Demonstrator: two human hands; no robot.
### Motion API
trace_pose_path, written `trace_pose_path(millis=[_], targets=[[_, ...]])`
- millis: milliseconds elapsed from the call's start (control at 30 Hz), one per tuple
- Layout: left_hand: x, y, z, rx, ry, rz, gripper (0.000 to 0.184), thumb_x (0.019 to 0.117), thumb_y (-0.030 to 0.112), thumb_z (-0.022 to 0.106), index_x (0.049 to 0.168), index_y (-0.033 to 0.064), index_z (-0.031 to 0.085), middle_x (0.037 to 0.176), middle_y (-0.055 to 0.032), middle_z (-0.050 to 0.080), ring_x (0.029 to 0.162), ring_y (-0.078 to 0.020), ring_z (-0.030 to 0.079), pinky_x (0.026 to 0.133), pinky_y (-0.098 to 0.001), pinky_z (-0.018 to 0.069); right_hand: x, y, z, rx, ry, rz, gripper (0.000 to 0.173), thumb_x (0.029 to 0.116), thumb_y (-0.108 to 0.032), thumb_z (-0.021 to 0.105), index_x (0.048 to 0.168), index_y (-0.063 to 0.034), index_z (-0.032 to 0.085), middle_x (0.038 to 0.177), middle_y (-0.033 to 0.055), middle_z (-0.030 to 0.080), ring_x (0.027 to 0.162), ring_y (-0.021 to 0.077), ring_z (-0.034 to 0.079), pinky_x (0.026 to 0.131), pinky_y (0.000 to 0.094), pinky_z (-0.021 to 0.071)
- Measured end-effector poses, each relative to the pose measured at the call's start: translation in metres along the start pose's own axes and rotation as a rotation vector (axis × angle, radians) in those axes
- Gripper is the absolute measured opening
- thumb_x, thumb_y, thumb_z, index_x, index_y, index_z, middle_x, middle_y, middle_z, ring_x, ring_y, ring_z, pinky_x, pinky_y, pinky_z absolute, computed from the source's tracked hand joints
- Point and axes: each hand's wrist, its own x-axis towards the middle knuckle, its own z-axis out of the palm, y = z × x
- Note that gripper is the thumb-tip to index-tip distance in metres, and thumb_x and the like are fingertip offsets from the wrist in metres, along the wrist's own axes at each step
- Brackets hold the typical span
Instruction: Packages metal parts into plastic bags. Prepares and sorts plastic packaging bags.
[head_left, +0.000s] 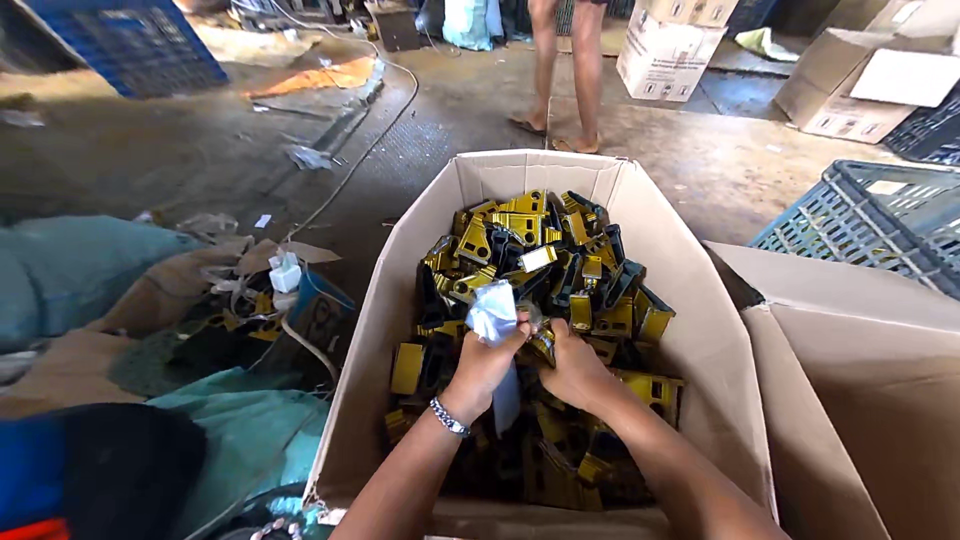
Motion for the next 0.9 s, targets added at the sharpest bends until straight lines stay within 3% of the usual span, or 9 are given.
trace_pose_path(millis=[167, 333, 533, 600, 633, 667, 733, 833, 900], targets=[[0.010, -0.030, -0.003, 0.474, -0.087, 0.372, 0.043, 0.0800, 0.022, 0.082, 0.113, -0.0023, 0.069, 0.099, -0.0041, 0.073, 0.089, -0.0051, 0.067, 0.086, -0.0254, 0.0553, 0.013, 0.017, 0.001, 0.392, 0.087, 0.016, 0.073, 0.0910, -0.014, 0.072, 0.151, 0.0035, 0.034, 0.141, 0.0267, 0.052, 0.129, 0.0348, 0.055, 0.108, 0.0473, 0.0448], [0.017, -0.034, -0.007, 0.276, 0.042, 0.577, 0.027, 0.0905, 0.006, 0.069, 0.110, -0.0107, 0.062, 0.094, -0.0063, 0.072, 0.082, -0.0058, 0.070, 0.078, -0.0246, 0.0606, -0.002, 0.025, -0.005, 0.872, 0.152, -0.072, 0.066, 0.0859, -0.018, 0.081, 0.144, -0.0024, 0.053, 0.139, 0.0166, 0.058, 0.125, 0.0201, 0.058, 0.104, 0.0360, 0.0492], [-0.004, -0.024, 0.007, 0.228, -0.087, 0.635, 0.024, 0.0891, 0.005, 0.070, 0.107, -0.0085, 0.063, 0.092, -0.0034, 0.073, 0.077, -0.0035, 0.069, 0.072, -0.0219, 0.0602, 0.002, 0.029, -0.003, 0.930, 0.323, -0.003, 0.074, 0.0804, -0.007, 0.082, 0.145, -0.0013, 0.049, 0.144, 0.0229, 0.049, 0.128, 0.0277, 0.054, 0.103, 0.0405, 0.0496], [-0.001, -0.027, 0.007, 0.264, -0.081, 0.614, 0.025, 0.0903, 0.007, 0.069, 0.108, -0.0093, 0.063, 0.094, -0.0045, 0.073, 0.081, -0.0038, 0.070, 0.076, -0.0227, 0.0602, 0.000, 0.031, -0.009, 0.992, 0.302, 0.012, 0.081, 0.0828, -0.007, 0.081, 0.153, -0.0042, 0.040, 0.152, 0.0245, 0.040, 0.133, 0.0318, 0.050, 0.102, 0.0432, 0.0519], [-0.006, -0.027, 0.011, 0.269, -0.126, 0.576, 0.027, 0.0913, 0.008, 0.070, 0.110, -0.0103, 0.063, 0.096, -0.0062, 0.073, 0.084, -0.0055, 0.071, 0.079, -0.0244, 0.0607, -0.003, 0.029, -0.008, 1.025, 0.262, -0.001, 0.080, 0.0865, -0.002, 0.076, 0.155, -0.0045, 0.036, 0.150, 0.0217, 0.044, 0.130, 0.0277, 0.054, 0.101, 0.0407, 0.0531], [-0.013, -0.026, 0.017, 0.261, -0.201, 0.524, 0.027, 0.0921, 0.009, 0.070, 0.111, -0.0102, 0.064, 0.096, -0.0074, 0.073, 0.082, -0.0068, 0.071, 0.078, -0.0257, 0.0611, -0.005, 0.025, -0.004, 1.038, 0.240, -0.025, 0.070, 0.0893, 0.004, 0.068, 0.153, -0.0020, 0.040, 0.143, 0.0189, 0.052, 0.121, 0.0218, 0.059, 0.097, 0.0364, 0.0536], [-0.020, -0.022, 0.026, 0.200, -0.319, 0.435, 0.021, 0.0915, 0.007, 0.069, 0.107, -0.0067, 0.065, 0.090, -0.0033, 0.073, 0.070, -0.0042, 0.068, 0.067, -0.0226, 0.0600, -0.005, 0.021, 0.007, 1.067, 0.274, -0.037, 0.034, 0.0922, 0.008, 0.059, 0.126, 0.0018, 0.059, 0.106, 0.0092, 0.067, 0.089, 0.0101, 0.066, 0.077, 0.0276, 0.0567], [-0.010, -0.015, 0.010, 0.088, -0.214, 0.297, 0.030, 0.0861, 0.003, 0.074, 0.112, -0.0047, 0.062, 0.090, -0.0013, 0.071, 0.067, -0.0067, 0.065, 0.063, -0.0233, 0.0585, -0.002, 0.034, -0.011, 1.238, 0.392, 0.029, 0.025, 0.0971, 0.004, 0.058, 0.122, 0.0072, 0.061, 0.107, 0.0144, 0.067, 0.089, 0.0170, 0.067, 0.079, 0.0331, 0.0593], [-0.003, -0.008, -0.004, 0.075, -0.084, 0.164, 0.039, 0.0817, 0.002, 0.076, 0.116, -0.0018, 0.057, 0.082, 0.0004, 0.068, 0.062, -0.0086, 0.065, 0.060, -0.0244, 0.0591, -0.008, 0.052, -0.035, 1.602, 0.518, -0.109, 0.016, 0.1051, -0.009, 0.044, 0.106, -0.0033, 0.059, 0.087, 0.0073, 0.067, 0.068, 0.0130, 0.065, 0.058, 0.0277, 0.0567]])
